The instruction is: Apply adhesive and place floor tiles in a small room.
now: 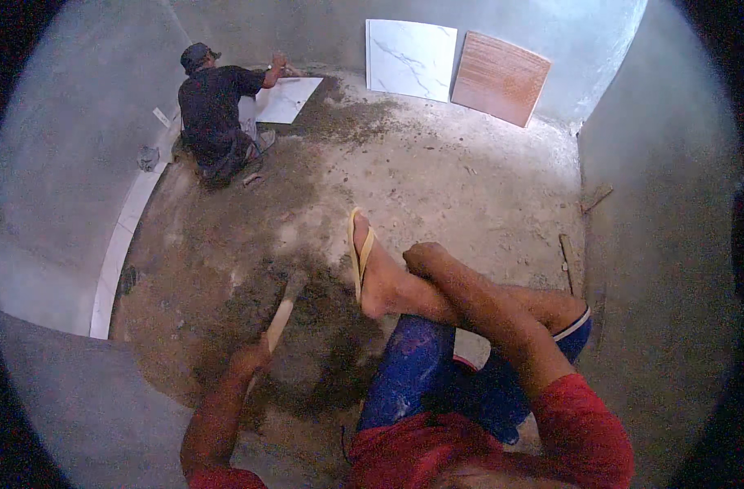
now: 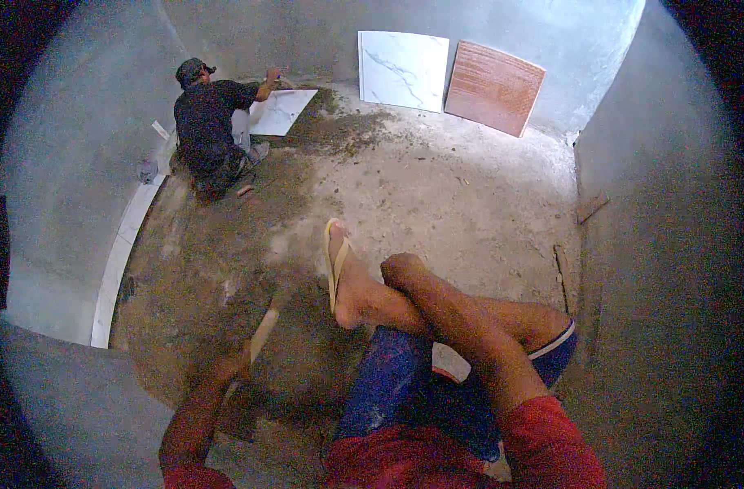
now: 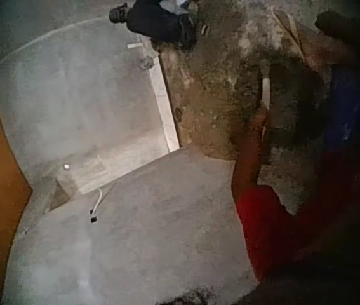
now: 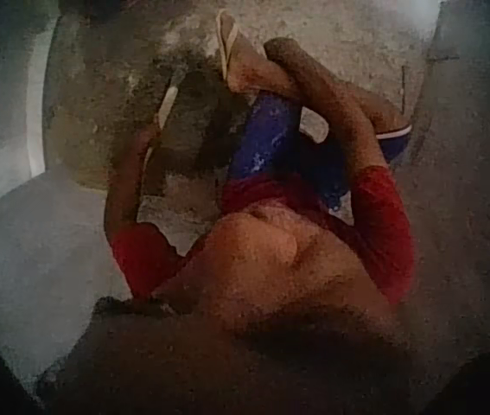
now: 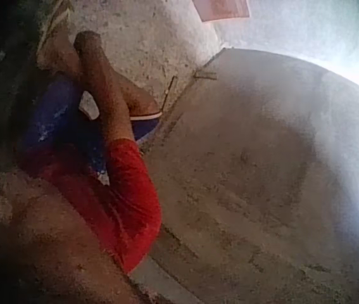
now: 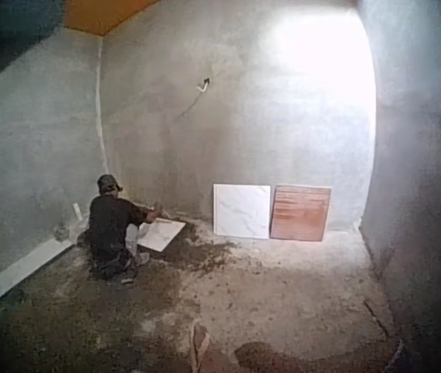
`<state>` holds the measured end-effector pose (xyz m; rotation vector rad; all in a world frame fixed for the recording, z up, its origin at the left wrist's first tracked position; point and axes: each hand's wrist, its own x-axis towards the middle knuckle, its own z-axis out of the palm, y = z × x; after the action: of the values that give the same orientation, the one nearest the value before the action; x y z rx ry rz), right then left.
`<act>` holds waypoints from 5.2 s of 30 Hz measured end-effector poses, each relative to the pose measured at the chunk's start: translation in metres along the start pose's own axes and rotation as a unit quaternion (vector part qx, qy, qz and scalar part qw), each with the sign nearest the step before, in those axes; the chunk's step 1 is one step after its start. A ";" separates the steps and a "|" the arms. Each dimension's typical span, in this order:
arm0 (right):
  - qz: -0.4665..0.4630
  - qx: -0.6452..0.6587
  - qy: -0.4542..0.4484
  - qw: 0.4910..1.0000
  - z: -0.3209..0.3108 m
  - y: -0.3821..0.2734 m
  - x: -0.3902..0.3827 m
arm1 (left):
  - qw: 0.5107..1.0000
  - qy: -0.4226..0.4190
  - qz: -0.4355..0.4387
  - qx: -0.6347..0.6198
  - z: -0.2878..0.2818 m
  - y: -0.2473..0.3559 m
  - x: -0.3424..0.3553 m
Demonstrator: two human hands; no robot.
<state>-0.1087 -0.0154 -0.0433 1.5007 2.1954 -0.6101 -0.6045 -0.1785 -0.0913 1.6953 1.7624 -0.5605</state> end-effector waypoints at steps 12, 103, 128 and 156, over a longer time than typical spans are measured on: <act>-0.012 -0.006 -0.033 0.999 -0.019 -0.014 -0.014 | 0.979 -0.007 -0.176 -0.106 -0.011 0.027 -0.012; -0.043 0.073 0.021 0.996 0.011 0.000 0.006 | 0.993 -0.084 -0.083 -0.023 0.025 -0.044 0.042; -0.028 0.060 -0.030 0.997 -0.004 -0.002 -0.006 | 0.986 -0.106 -0.124 -0.034 0.017 -0.023 0.022; -0.026 0.052 -0.026 0.998 -0.006 -0.006 -0.005 | 0.989 -0.099 -0.108 -0.035 0.017 -0.021 0.019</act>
<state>-0.1136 -0.0177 -0.0353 1.4650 2.1994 -0.7822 -0.6223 -0.1777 -0.1190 1.3588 1.8091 -0.7268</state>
